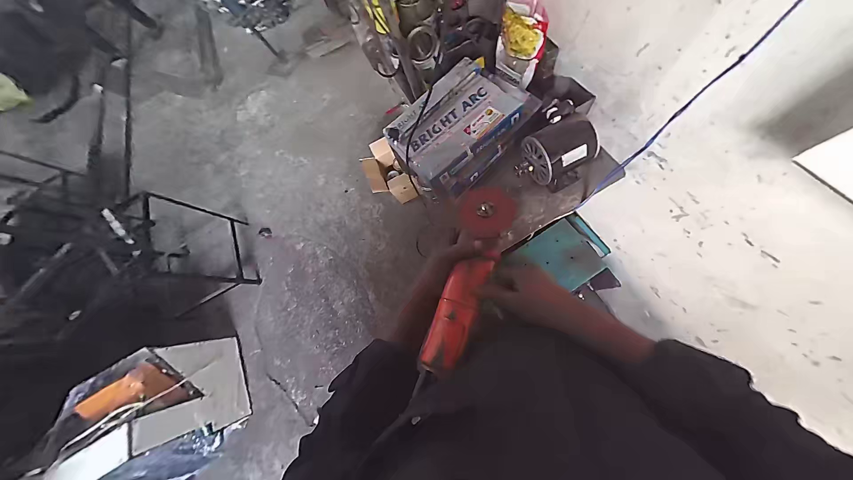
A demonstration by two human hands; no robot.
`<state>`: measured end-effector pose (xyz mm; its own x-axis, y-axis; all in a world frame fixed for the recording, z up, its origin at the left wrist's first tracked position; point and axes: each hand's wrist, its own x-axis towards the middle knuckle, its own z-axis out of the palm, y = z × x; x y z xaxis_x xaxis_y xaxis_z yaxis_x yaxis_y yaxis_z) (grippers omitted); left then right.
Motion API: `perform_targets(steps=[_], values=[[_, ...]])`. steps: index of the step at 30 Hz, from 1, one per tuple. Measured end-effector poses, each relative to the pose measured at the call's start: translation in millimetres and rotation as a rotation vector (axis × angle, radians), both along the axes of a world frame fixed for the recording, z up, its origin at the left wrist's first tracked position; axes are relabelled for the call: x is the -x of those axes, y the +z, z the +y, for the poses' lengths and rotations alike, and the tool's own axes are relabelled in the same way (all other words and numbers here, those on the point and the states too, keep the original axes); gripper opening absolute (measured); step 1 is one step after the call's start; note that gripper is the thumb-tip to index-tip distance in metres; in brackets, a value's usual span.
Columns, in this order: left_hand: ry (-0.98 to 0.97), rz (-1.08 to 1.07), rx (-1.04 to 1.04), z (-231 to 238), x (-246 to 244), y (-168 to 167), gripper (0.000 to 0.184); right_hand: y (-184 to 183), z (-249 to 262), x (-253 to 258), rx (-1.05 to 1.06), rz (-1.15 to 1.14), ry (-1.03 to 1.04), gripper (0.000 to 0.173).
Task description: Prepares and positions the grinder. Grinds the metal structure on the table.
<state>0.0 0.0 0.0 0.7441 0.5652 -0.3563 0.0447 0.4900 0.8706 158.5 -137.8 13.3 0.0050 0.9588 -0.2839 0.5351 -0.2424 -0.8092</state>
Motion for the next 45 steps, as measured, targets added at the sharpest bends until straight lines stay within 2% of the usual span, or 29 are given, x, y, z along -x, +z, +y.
perform_targets(steps=[3,4,6,7,9,11,13,14,16,18,20,22,23,26,33,40,45], values=[[-0.02,-0.141,0.144,-17.6,-5.7,5.5,0.037,11.5,-19.8,-2.9,-0.773,-0.37,-0.183,0.039],[-0.025,-0.164,0.172,-23.0,-8.9,10.4,0.033,20.1,-14.6,-2.4,-0.938,-0.464,-0.192,0.036],[-0.044,-0.183,0.215,-31.4,-14.9,17.7,0.028,27.7,2.8,-2.3,-1.039,-0.572,-0.154,0.039],[-0.067,-0.184,0.205,-31.6,-17.6,14.8,0.03,23.5,14.7,-7.6,-1.022,-0.581,-0.137,0.043],[-0.135,-0.201,0.202,-24.4,-22.8,-0.4,0.048,-1.5,41.1,-44.1,-0.996,-0.497,-0.191,0.051],[-0.116,-0.153,0.217,-22.5,-25.3,-0.8,0.051,-29.8,51.2,-101.3,-0.929,-0.385,-0.384,0.055],[-0.097,-0.127,0.224,-15.5,-22.5,-0.6,0.052,-19.6,48.1,-124.3,-0.816,-0.331,-0.582,0.052],[-0.09,-0.126,0.222,-10.6,-21.7,-1.8,0.049,-2.2,46.7,-114.5,-0.77,-0.331,-0.577,0.048],[-0.088,-0.127,0.238,-6.9,-19.0,-7.7,0.047,23.7,44.8,-66.3,-0.616,-0.35,-0.44,0.04],[-0.09,-0.14,0.233,-3.0,-20.3,-9.1,0.047,24.0,59.4,-26.1,-0.438,-0.477,-0.354,0.061],[-0.096,-0.145,0.189,1.2,-21.1,1.1,0.043,21.2,78.7,-13.3,-0.257,-0.558,-0.376,0.08],[-0.121,-0.149,0.2,9.1,-17.0,-0.2,0.053,26.7,88.0,-14.4,-0.093,-0.544,-0.367,0.088],[-0.141,-0.139,0.182,12.8,-14.1,-3.5,0.059,27.7,88.4,-14.4,-0.07,-0.532,-0.351,0.086],[-0.195,-0.074,0.091,16.6,-8.2,-6.2,0.058,17.4,84.1,-14.1,-0.181,-0.496,-0.321,0.073],[-0.203,-0.142,0.187,18.3,-8.1,-21.2,0.062,-1.7,86.5,-18.9,-0.308,-0.543,-0.283,0.068],[-0.227,-0.15,0.182,23.1,-31.1,-15.1,0.064,7.4,85.7,-41.4,-0.292,-0.565,-0.289,0.067],[-0.35,-0.114,0.109,43.1,-53.2,-11.2,0.055,8.0,87.4,-53.7,-0.277,-0.572,-0.395,0.071]])
